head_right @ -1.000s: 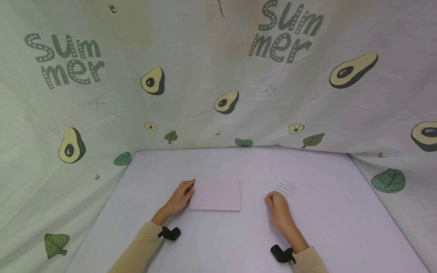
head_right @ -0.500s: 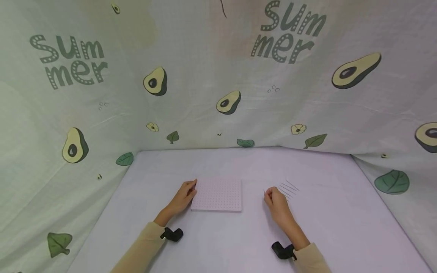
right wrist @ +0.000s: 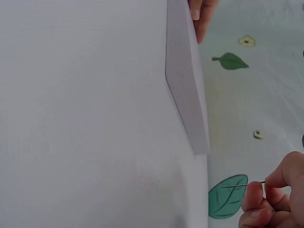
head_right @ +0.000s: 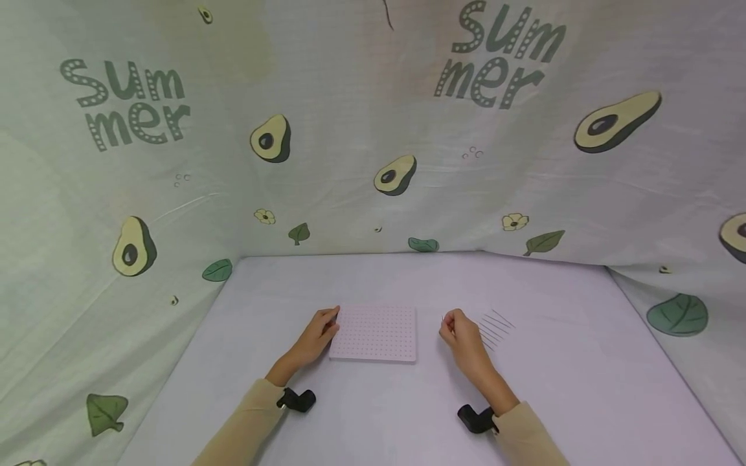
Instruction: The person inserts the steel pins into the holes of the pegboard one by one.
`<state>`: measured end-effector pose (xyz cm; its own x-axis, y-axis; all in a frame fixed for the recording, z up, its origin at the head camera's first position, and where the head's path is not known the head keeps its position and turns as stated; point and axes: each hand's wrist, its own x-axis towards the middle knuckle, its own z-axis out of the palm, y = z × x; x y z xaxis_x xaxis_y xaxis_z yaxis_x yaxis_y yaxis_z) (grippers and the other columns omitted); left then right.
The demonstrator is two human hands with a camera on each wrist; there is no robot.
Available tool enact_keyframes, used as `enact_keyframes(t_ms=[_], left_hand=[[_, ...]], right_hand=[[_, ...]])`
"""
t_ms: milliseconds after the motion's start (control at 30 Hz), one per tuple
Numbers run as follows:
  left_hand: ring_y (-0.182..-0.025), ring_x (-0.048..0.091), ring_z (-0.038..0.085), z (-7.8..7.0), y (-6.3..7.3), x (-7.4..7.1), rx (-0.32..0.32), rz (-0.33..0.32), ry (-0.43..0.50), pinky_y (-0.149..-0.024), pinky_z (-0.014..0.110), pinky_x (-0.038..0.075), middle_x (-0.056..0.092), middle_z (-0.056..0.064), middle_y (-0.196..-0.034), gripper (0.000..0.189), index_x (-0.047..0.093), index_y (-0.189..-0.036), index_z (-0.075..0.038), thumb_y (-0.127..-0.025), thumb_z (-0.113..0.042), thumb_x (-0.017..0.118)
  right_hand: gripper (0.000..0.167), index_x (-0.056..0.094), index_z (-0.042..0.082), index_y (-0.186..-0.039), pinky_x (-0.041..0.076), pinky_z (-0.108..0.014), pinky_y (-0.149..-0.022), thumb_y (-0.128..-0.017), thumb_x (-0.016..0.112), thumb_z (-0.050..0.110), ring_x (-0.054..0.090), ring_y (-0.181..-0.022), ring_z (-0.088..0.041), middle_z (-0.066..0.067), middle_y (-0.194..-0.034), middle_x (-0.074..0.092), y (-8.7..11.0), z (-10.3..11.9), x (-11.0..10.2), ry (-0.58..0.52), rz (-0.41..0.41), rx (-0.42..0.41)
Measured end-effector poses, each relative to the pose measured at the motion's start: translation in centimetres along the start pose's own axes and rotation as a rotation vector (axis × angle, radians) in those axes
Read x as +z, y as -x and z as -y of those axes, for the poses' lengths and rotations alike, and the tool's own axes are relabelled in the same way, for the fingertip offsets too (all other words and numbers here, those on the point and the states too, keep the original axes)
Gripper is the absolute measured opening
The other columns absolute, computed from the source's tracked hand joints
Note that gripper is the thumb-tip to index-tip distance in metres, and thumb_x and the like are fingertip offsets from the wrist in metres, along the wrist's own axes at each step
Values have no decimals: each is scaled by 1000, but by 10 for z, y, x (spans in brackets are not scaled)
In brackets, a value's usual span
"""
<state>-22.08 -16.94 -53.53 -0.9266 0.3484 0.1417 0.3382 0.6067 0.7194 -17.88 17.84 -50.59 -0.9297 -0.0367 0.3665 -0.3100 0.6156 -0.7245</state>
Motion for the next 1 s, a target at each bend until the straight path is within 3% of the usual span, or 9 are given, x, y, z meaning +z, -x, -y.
enact_keyframes(t_ms=[200, 667, 1000], left_hand=[[-108, 47, 25, -1, 1, -1, -15, 3, 3, -94, 47, 42, 44, 24, -134, 47, 36, -149, 9, -106, -8, 47], [-109, 48, 26, -2, -1, -4, -23, 4, 12, -96, 46, 44, 44, 24, -134, 48, 36, -149, 8, -105, -7, 49], [-109, 49, 25, 1, -2, -4, -32, 9, 29, -94, 44, 45, 44, 23, -136, 48, 37, -150, 6, -105, -8, 49]], right_hand=[[5, 55, -7, -91, 44, -23, -58, -93, 56, -2, 51, -71, -16, -5, -77, 56, -8, 3, 10, -38, 31, -1], [5, 57, -4, -91, 38, -22, -55, -89, 62, -2, 45, -67, -12, -1, -74, 50, -32, 17, 33, -123, 55, -116], [7, 60, 0, -92, 42, -21, -57, -92, 64, -5, 49, -69, -12, -2, -77, 58, -48, 23, 54, -232, 108, -98]])
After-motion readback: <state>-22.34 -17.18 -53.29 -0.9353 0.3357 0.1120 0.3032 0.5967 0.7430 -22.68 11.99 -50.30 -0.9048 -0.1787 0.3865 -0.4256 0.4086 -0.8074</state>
